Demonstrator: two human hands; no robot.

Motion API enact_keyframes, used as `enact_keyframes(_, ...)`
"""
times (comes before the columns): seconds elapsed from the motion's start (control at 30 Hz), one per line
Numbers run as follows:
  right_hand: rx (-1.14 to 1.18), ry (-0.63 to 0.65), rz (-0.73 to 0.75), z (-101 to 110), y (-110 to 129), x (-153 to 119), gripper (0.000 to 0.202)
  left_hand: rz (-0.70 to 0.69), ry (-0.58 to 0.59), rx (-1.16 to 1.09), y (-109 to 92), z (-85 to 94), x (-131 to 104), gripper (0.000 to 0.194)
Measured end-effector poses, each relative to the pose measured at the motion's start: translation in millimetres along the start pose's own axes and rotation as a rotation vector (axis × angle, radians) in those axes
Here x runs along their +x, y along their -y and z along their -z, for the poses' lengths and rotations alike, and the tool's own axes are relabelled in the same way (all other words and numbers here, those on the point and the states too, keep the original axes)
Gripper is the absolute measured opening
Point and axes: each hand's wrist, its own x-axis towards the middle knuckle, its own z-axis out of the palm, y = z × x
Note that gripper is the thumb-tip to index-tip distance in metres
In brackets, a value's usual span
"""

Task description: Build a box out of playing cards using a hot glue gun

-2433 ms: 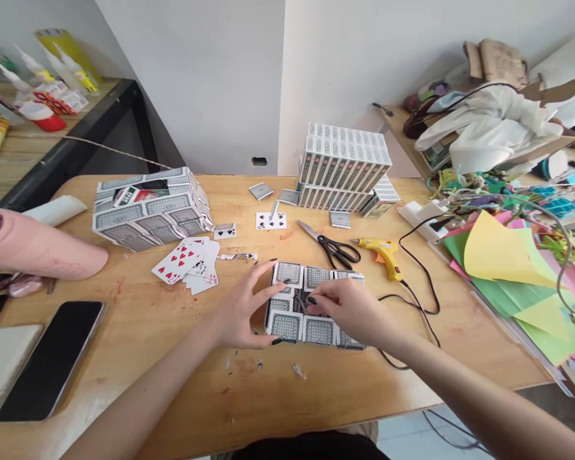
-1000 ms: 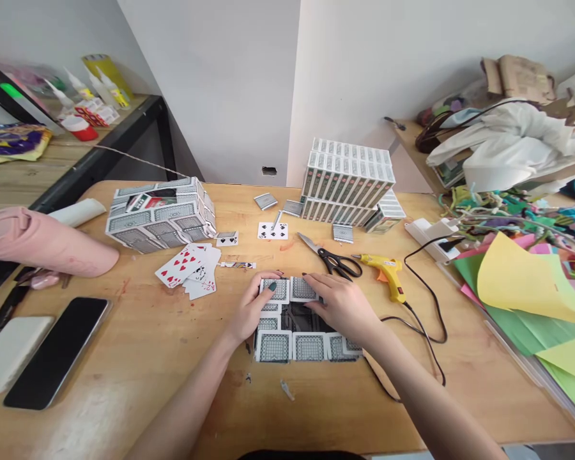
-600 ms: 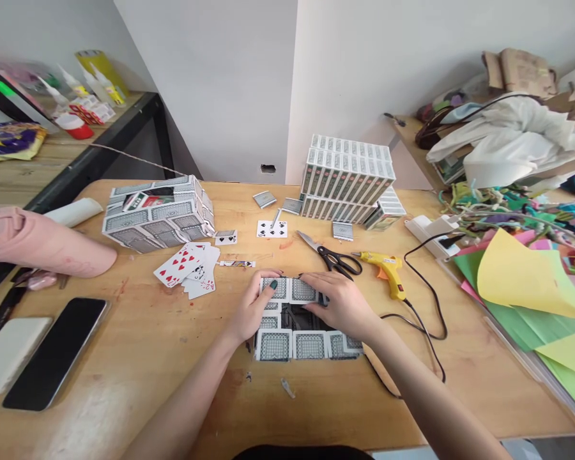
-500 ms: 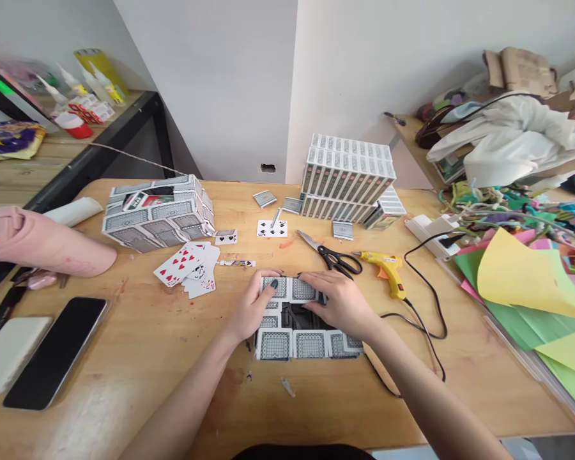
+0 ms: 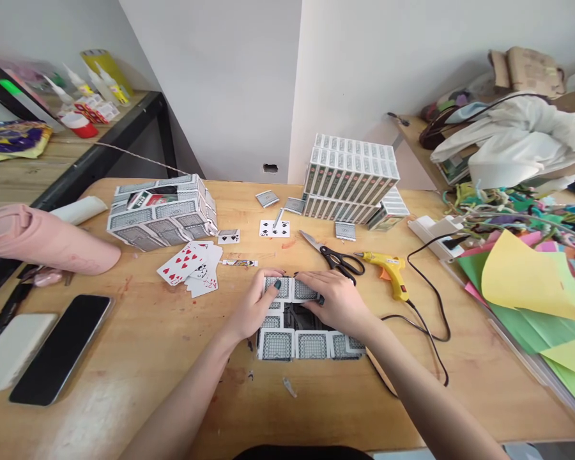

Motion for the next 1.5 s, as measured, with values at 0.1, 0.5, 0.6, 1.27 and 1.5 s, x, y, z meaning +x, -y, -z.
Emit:
enact_keyframes(0.1, -0.002, 0.004, -0.008, 0, 0, 1, 0.045, 0.013, 0.007, -0.007, -1, 1.7, 0, 0.025)
enact_keyframes(0.5, -0.003, 0.008, -0.022, 1, 1, -1, 0.045, -0.152, -0.254, 0.859, 18, 72.8, 33, 0.028)
enact_keyframes(0.6, 0.011, 0.005, -0.027, 1, 0, -1, 0.046, -0.094, -0.198, 0.87, 21, 78.6, 41, 0.018)
enact_keyframes(1.27, 0.961, -0.465, -0.659, 33, 31, -5, 0.026, -0.415, 0.204, 0.515, -78, 9.6, 23, 0.008)
enact_keyframes(1.5, 0.715, -0.495, -0.686, 23, 9, -32, 0.019, -0.355, 0.122, 0.513, -51, 11.1, 29, 0.013)
